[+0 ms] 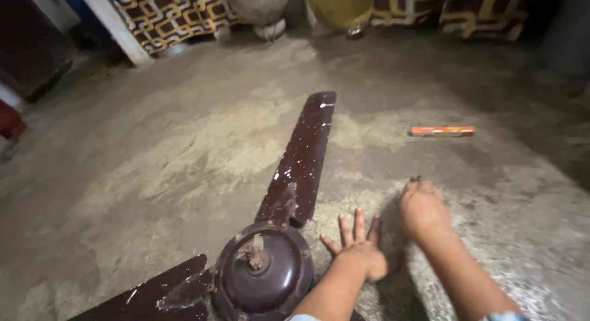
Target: The person attaches fan blades to a ceiling fan motor housing using a screwdriver. They align each blade, insert screws, and tighten them to secure the blades in place.
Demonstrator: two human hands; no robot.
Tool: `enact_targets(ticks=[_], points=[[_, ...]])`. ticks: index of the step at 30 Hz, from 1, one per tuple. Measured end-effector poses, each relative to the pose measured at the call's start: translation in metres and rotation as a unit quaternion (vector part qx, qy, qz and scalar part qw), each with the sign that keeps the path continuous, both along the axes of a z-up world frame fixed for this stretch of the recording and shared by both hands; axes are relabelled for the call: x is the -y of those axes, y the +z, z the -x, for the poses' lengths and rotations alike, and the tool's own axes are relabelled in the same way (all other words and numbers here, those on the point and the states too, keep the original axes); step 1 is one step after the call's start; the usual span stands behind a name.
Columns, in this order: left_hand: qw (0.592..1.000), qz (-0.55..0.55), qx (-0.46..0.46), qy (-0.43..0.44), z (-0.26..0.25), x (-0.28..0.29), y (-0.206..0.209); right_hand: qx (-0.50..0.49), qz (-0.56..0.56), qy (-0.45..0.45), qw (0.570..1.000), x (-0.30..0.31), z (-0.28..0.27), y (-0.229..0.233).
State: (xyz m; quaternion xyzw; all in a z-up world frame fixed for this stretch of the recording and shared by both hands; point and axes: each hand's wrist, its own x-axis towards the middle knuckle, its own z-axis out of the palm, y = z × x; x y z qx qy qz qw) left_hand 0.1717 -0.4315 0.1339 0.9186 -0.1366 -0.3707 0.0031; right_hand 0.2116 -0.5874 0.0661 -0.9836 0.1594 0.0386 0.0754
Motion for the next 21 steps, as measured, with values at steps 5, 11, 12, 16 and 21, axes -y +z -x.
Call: enact_targets(ticks=[5, 11, 12, 16, 21], points=[[0.997, 0.068, 0.013, 0.020, -0.020, 0.000, -0.016, 0.049, -0.079, -0.062, 0.994, 0.024, -0.037, -0.010], [0.998, 0.064, 0.016, 0.006, -0.031, 0.000, -0.032, -0.095, -0.054, -0.023, 0.994, 0.034, -0.055, 0.006], [0.998, 0.064, 0.016, 0.004, -0.031, 0.001, -0.033, -0.122, -0.040, -0.003, 0.992, 0.037, -0.056, 0.006], [0.998, 0.065, 0.012, 0.007, -0.033, 0.000, -0.033, -0.086, -0.013, 0.049, 0.995, 0.046, -0.066, -0.004], [0.997, 0.077, 0.020, 0.003, -0.034, -0.001, -0.036, -0.032, 0.014, 0.083, 0.996, 0.064, -0.062, -0.023]])
